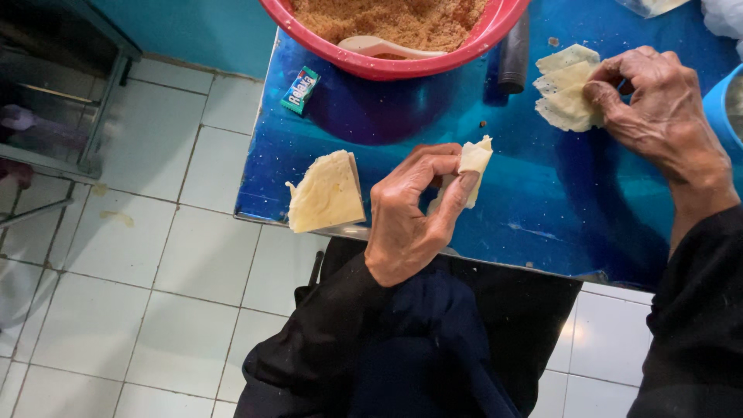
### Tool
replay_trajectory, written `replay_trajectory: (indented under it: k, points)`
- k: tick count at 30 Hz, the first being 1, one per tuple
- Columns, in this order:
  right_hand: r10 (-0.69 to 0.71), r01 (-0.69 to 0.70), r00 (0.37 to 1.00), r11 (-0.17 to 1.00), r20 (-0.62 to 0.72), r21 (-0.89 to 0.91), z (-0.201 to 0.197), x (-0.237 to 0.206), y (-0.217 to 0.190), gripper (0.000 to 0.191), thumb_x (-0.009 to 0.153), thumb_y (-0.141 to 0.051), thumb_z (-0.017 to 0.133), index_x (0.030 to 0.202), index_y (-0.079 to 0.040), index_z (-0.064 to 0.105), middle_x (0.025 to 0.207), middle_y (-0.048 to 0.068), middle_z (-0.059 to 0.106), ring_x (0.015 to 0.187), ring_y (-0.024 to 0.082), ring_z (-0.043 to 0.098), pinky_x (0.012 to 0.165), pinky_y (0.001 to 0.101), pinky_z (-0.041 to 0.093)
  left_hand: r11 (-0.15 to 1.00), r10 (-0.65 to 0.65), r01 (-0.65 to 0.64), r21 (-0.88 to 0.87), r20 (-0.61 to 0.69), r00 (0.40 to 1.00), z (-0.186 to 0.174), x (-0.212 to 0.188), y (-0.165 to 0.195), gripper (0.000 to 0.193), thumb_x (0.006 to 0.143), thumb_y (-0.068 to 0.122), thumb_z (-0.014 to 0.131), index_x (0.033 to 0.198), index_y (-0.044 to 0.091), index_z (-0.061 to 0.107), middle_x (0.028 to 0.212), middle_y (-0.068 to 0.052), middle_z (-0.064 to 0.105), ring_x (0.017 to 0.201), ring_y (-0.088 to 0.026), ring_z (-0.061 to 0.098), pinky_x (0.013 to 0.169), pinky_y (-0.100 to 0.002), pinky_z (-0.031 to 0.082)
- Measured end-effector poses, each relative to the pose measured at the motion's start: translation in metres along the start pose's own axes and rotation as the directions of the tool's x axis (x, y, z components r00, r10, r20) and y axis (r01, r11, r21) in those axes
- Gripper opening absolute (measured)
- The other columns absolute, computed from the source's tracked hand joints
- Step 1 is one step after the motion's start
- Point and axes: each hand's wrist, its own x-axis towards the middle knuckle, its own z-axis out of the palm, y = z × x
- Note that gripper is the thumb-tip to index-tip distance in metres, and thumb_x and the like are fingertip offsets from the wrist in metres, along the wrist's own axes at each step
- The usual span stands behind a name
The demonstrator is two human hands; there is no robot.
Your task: The person sits at a low blue table and folds thin dough sheets in half by hand, pressing each folded piece and stacking it in an overlapping zigzag row on the table. They work through a pile of cut dough pieces one at a time, building a long layered stack next to a red bowl of brown filling.
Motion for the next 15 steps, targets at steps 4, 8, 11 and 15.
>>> replay_trajectory:
  k: [4, 8, 11, 15]
  points:
    - [0.070, -0.072, 0.997, 0.992, 0.025, 0.105, 0.002, 0.004, -0.001, 0.023, 0.103, -0.025, 0.068, 0.115, -0.006, 0.073, 0.109, 0.013, 0.069, 0.097, 0.028, 0.063, 0.090, 0.0415, 0.053, 1.000, 0.011, -0.011, 0.004, 0.004, 1.000, 0.000, -0.001, -0.001, 0.012, 0.100, 0.007, 0.073, 0.110, -0.001, 0.070, 0.117, -0.012, 0.073, 0.094, -0.017, 0.072, 0.083, -0.029, 0.060]
    - [-0.067, 0.066, 0.997, 0.997, -0.035, -0.042, 0.005, 0.002, 0.005, 0.017, 0.104, -0.020, 0.072, 0.102, -0.004, 0.076, 0.108, 0.014, 0.071, 0.098, 0.031, 0.063, 0.089, 0.0427, 0.053, 1.000, 0.008, -0.008, 0.016, 0.009, 1.000, -0.001, -0.001, -0.002, 0.013, 0.099, 0.007, 0.074, 0.109, -0.001, 0.070, 0.116, -0.012, 0.074, 0.092, -0.016, 0.072, 0.082, -0.029, 0.060]
    - [-0.091, 0.084, 0.994, 0.989, -0.053, -0.118, 0.006, 0.001, 0.012, 0.014, 0.108, -0.019, 0.072, 0.105, -0.006, 0.077, 0.107, 0.012, 0.072, 0.099, 0.030, 0.063, 0.094, 0.0420, 0.054, 1.000, 0.005, -0.005, -0.013, 0.012, 1.000, -0.001, -0.001, -0.001, 0.013, 0.101, 0.007, 0.073, 0.111, -0.001, 0.070, 0.117, -0.012, 0.073, 0.094, -0.016, 0.072, 0.083, -0.028, 0.060]
    - [-0.140, 0.124, 0.984, 0.982, -0.108, -0.139, 0.009, 0.002, 0.019, 0.011, 0.105, -0.014, 0.068, 0.107, -0.009, 0.077, 0.109, 0.011, 0.072, 0.100, 0.028, 0.063, 0.094, 0.0401, 0.054, 1.000, -0.005, 0.006, -0.023, 0.010, 1.000, -0.001, -0.002, -0.001, 0.013, 0.102, 0.007, 0.072, 0.112, 0.000, 0.070, 0.119, -0.012, 0.074, 0.092, -0.015, 0.073, 0.080, -0.027, 0.060]
